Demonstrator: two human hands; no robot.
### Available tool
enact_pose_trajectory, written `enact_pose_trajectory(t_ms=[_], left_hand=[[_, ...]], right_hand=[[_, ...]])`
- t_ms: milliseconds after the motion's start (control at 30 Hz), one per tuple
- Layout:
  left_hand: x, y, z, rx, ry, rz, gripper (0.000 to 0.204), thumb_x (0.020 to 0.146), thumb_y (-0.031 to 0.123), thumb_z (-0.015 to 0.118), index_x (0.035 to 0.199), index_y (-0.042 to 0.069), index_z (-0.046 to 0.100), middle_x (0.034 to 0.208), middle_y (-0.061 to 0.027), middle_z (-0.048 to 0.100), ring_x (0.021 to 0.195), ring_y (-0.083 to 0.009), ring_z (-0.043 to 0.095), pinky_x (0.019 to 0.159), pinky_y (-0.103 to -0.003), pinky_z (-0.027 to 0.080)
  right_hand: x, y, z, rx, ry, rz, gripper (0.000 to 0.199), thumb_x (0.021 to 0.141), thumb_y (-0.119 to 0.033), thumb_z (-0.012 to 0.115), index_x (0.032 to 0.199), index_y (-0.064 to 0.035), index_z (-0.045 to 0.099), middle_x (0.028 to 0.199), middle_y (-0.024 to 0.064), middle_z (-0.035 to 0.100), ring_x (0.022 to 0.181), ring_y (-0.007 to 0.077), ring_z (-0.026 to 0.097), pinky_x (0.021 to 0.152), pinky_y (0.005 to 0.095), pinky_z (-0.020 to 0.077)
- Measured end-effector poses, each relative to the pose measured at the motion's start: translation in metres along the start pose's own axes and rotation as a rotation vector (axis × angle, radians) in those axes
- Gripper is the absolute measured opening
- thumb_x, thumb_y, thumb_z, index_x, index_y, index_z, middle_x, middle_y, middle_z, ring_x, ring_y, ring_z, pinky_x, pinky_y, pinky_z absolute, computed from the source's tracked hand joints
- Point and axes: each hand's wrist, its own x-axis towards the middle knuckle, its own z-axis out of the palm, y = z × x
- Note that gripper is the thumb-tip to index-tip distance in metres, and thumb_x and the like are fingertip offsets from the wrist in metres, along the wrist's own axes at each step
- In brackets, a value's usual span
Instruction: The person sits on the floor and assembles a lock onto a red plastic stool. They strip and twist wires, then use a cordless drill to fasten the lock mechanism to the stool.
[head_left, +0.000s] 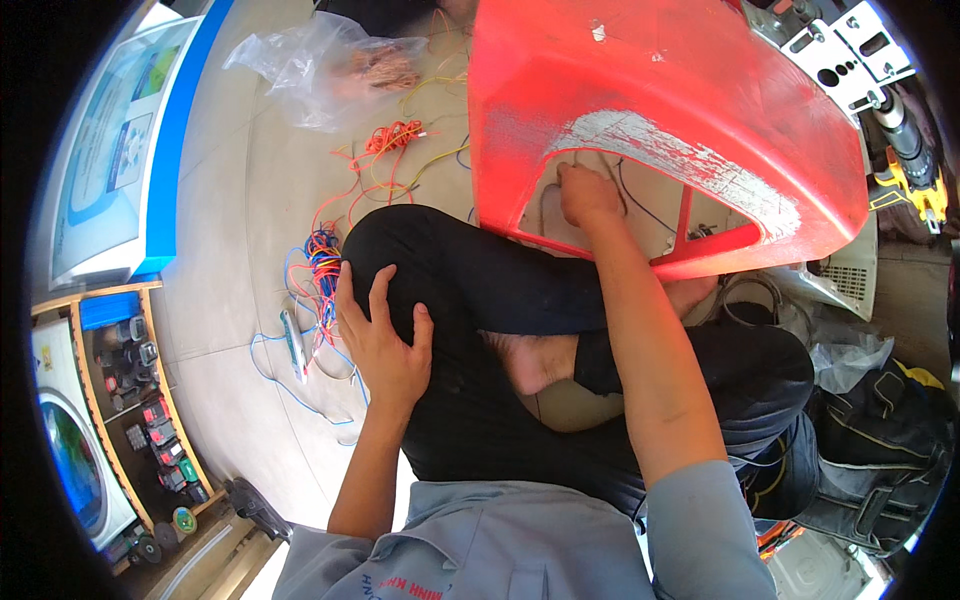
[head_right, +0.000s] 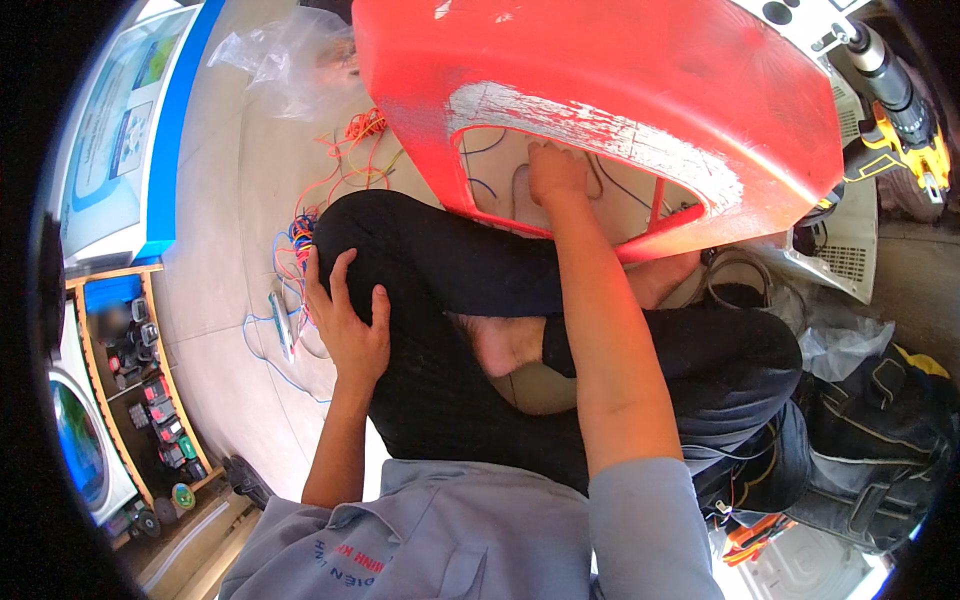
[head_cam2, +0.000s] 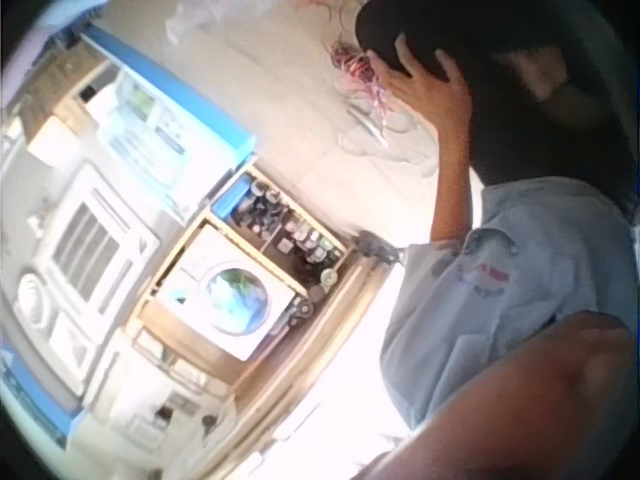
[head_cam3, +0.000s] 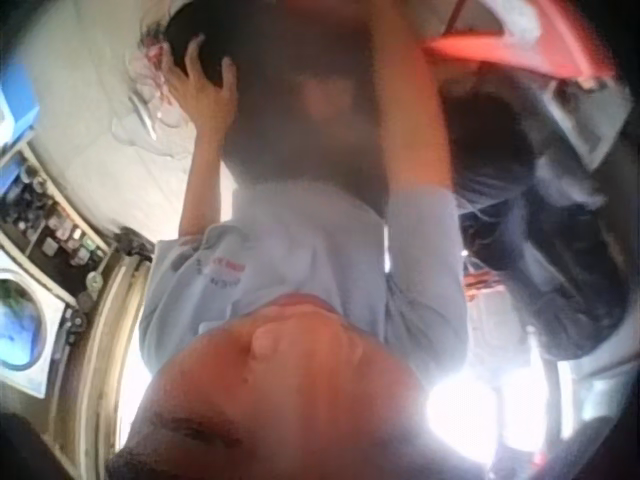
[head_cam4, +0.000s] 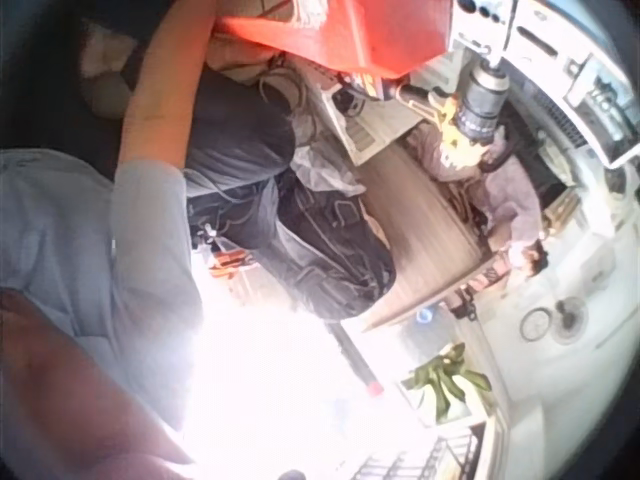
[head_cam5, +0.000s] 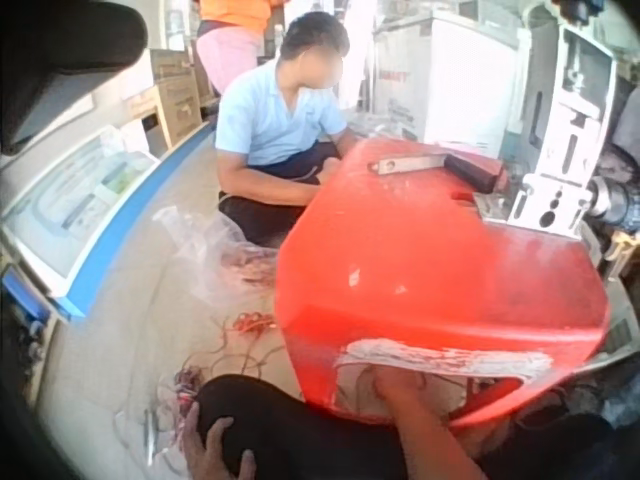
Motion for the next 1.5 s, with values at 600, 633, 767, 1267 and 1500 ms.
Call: enact_pose_trajectory(t_ms=[600, 633, 767, 1267, 1500], left_hand=[[-0.017, 0.087, 0.039, -1.647, -1.019, -0.718, 0.045, 0.111, 0.038, 0.035, 0.128, 0.001, 0.054, 0.106, -0.0094, 0.066, 0.101, -0.0225, 0.066, 0.087, -0.036, 0.054], [-0.015, 0.094, 0.042, -1.753, -0.998, -0.723, 0.042, 0.111, 0.037, 0.036, 0.125, 0.002, 0.055, 0.1, -0.007, 0.064, 0.097, -0.0218, 0.065, 0.085, -0.036, 0.054], [-0.009, 0.11, 0.038, -1.895, -0.805, -0.783, 0.029, 0.111, 0.034, 0.041, 0.111, 0.008, 0.054, 0.075, 0.0028, 0.04, 0.068, -0.0124, 0.044, 0.067, -0.03, 0.044], [0.029, 0.171, -0.023, -1.218, -0.963, -0.062, 0.039, 0.111, 0.034, 0.04, 0.094, 0.003, 0.055, 0.063, 0.0052, 0.038, 0.055, -0.0038, 0.032, 0.051, -0.023, 0.028], [0.035, 0.212, -0.062, -1.08, -0.783, 0.137, 0.039, 0.111, 0.03, 0.044, 0.088, 0.003, 0.059, 0.056, 0.0041, 0.045, 0.049, -0.0024, 0.039, 0.045, -0.022, 0.031]], right_hand=[[-0.295, -0.046, -0.09, 1.022, 0.088, -0.007, 0.015, 0.091, -0.009, 0.071, 0.103, -0.0049, 0.063, 0.083, 0.0137, 0.067, 0.069, 0.0286, 0.068, 0.061, 0.0374, 0.0523], [-0.301, -0.038, -0.089, 0.891, 0.075, -0.08, 0.014, 0.091, -0.007, 0.071, 0.103, -0.0042, 0.064, 0.085, 0.014, 0.068, 0.067, 0.026, 0.067, 0.059, 0.0352, 0.0515], [-0.319, -0.006, -0.087, 0.847, 0.037, -0.06, 0.01, 0.091, -0.005, 0.07, 0.099, -0.0018, 0.064, 0.088, 0.0154, 0.069, 0.061, 0.023, 0.065, 0.055, 0.0322, 0.0496], [-0.312, 0.015, -0.157, 0.825, 0.186, -0.146, 0.025, 0.093, -0.006, 0.065, 0.117, 0.0001, 0.065, 0.101, 0.0189, 0.068, 0.083, 0.0331, 0.07, 0.076, 0.0384, 0.0563], [-0.301, 0.03, -0.249, 1.324, 0.306, 0.029, 0.023, 0.1, -0.004, 0.059, 0.121, 0.0043, 0.063, 0.094, 0.0127, 0.071, 0.069, 0.0114, 0.066, 0.062, 0.0255, 0.0531]])
